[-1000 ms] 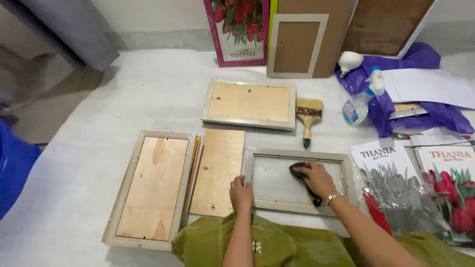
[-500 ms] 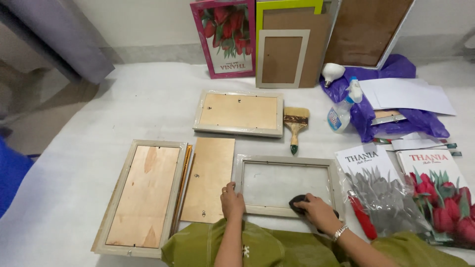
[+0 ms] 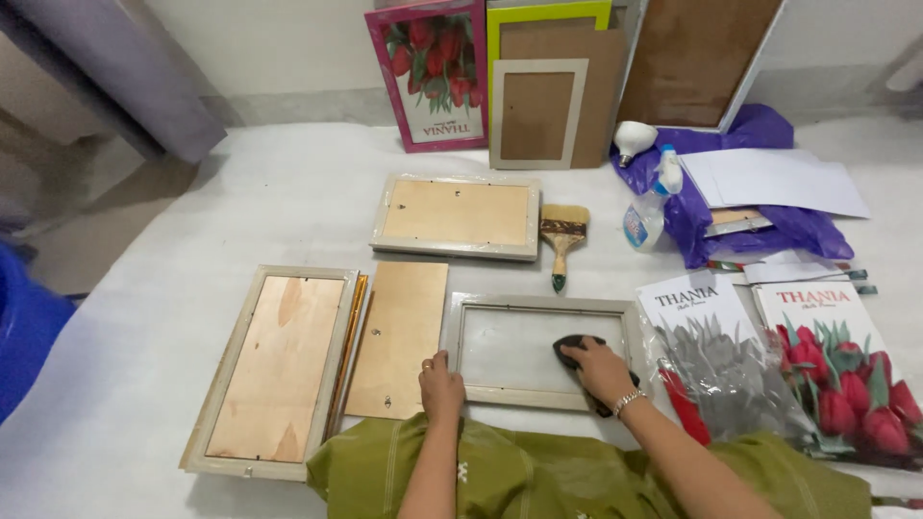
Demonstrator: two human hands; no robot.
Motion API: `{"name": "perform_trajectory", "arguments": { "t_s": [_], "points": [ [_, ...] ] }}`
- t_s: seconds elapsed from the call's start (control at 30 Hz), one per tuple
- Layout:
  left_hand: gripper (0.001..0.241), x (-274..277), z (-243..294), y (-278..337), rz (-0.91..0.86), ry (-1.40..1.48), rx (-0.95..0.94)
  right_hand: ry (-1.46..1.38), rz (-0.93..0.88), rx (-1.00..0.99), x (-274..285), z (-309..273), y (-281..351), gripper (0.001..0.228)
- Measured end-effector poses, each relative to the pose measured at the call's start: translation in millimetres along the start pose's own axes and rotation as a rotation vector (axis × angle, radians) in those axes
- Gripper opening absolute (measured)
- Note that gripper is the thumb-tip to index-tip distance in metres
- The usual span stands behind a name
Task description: Cleaning the glass of a picture frame using a brush, spray cleaner, and a cloth
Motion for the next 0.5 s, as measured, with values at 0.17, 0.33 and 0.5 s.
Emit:
{"name": "perform_trajectory", "arguments": {
  "t_s": [0.17,0.33,0.5],
  "points": [
    [0.055,8,9,-3,-0.051,0.042,0.075,0.019,-0.081,0.018,22,-10,64,0.046],
    [0.054,1,0,-6,-0.094,0.016,0.127,-0.052,0.037,-0.070,17,20,-3,0.051],
    [0.053,15,13,0,-0.117,0.030,0.128,0.016,0.147,-0.161,19,54,-54,0.044]
  ]
}}
Point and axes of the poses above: each hand's wrist, its own y-axis away from the middle knuckle, its own x-axis out of the back of the hand, z = x × y, the point moved 5 cm from there along -y, towards the middle knuckle, and after that the axes turned 7 degrees about y, right-handed, at the moved point
